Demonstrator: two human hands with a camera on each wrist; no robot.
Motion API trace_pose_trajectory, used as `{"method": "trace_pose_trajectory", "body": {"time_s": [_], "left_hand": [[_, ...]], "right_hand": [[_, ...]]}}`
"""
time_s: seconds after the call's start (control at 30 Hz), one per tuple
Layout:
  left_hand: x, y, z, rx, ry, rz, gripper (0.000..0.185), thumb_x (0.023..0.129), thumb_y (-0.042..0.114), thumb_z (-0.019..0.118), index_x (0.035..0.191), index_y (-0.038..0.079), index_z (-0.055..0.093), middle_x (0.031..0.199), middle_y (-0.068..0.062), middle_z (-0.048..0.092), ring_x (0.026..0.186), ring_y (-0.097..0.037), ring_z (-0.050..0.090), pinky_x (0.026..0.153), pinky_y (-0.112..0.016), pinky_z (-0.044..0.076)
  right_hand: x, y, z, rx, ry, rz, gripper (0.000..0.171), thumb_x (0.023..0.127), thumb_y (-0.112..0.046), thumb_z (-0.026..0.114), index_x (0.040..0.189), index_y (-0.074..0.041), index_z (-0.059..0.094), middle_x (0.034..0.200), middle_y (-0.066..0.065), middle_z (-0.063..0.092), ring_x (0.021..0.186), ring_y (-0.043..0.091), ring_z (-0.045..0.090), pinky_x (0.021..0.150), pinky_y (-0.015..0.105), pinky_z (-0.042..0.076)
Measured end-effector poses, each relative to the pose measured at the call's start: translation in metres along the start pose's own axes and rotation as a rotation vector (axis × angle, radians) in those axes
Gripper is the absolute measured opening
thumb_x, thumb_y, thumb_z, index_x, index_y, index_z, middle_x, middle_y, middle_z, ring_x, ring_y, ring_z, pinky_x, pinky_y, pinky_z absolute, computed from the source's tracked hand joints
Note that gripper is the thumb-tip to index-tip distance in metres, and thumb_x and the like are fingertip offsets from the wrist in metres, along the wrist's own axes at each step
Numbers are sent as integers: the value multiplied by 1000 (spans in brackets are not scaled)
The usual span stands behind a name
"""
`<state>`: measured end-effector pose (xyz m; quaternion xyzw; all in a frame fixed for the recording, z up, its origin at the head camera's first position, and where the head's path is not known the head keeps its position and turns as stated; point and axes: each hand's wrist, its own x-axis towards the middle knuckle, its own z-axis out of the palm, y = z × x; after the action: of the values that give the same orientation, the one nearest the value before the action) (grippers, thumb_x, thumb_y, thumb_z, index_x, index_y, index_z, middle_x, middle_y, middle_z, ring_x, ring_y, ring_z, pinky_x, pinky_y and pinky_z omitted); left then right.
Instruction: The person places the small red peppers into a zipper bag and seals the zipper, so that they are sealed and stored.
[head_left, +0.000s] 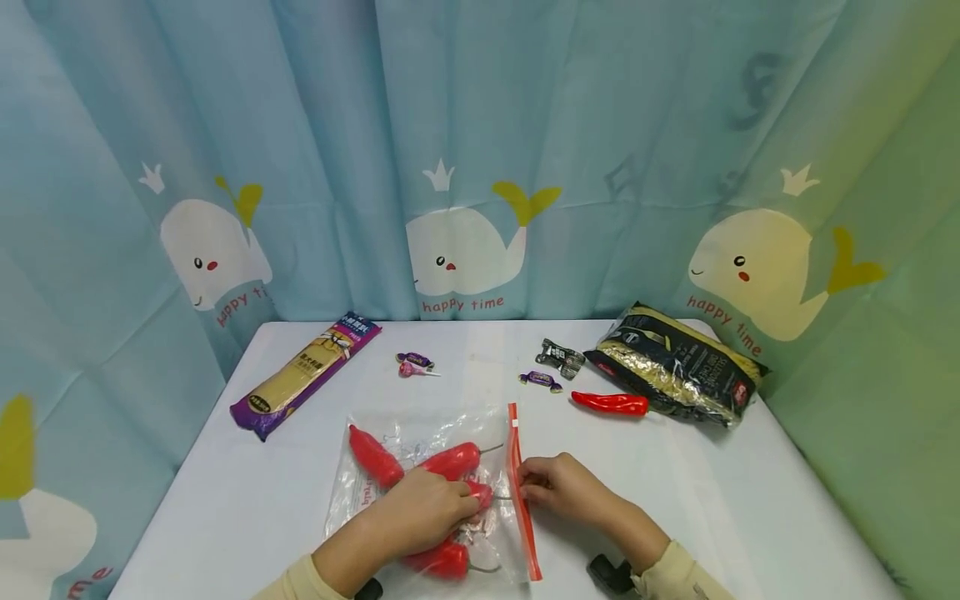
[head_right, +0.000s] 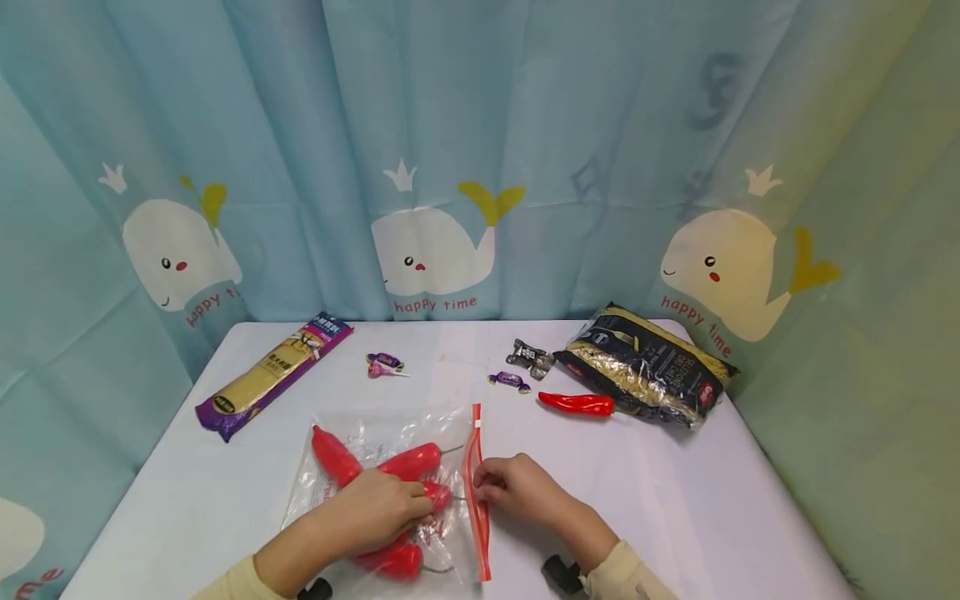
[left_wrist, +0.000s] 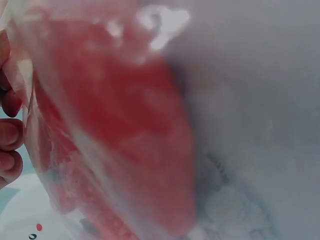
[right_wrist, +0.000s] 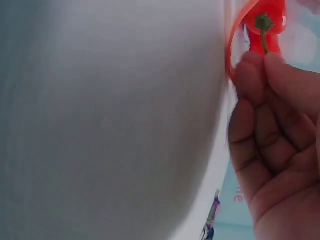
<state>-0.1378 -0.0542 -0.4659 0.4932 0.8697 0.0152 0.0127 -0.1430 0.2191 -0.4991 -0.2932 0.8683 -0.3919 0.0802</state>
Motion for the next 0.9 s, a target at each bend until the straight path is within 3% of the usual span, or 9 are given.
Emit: {"method": "trace_pose_trajectory", "body": {"time_s": [0.2, 0.33, 0.53, 0.67, 0.9], "left_hand": [[-1, -1, -2, 22, 33, 10, 5, 94, 33, 71, 98, 32, 71, 89, 14, 70, 62, -2, 53, 65, -23, 47], [-1, -1, -4, 9, 3, -9, 11, 91, 34, 74, 102, 34, 72, 92, 15, 71, 65, -1, 55, 67, -23, 48], [-3, -2, -3, 1, -3, -11, 12, 91, 30, 74, 102, 34, 72, 93, 16, 71, 65, 0, 55, 68, -23, 48], [-3, -2, -1, -13, -7, -8, 14, 91, 29, 74, 105, 34, 72, 95, 16, 71, 67, 0, 55, 70, -23, 49], [-4, -1, -2, -3, -5, -3, 19, 92, 34, 72, 111, 34, 72, 98, 16, 72, 71, -1, 59, 74, -24, 50]], "right_hand": [[-3, 3, -21, -34, 30, 49, 4, 92, -13, 73, 96, -12, 72, 84, -9, 71, 75, 0, 62, 68, 25, 53], [-8, 14, -55, -233, 142, 66, 8, 89, -5, 74, 97, -7, 73, 89, -3, 72, 79, 8, 65, 71, 31, 54], [-18, 42, -103, -510, 292, 165, 28, 81, 5, 77, 108, -3, 73, 112, 15, 69, 105, 38, 63, 89, 53, 50], [-25, 58, -119, -605, 281, 229, 41, 79, 2, 80, 118, 0, 69, 122, 24, 64, 114, 48, 56, 92, 60, 46], [-29, 74, -125, -661, 229, 304, 49, 80, 0, 79, 126, 2, 64, 122, 25, 62, 114, 48, 57, 91, 60, 47]]}}
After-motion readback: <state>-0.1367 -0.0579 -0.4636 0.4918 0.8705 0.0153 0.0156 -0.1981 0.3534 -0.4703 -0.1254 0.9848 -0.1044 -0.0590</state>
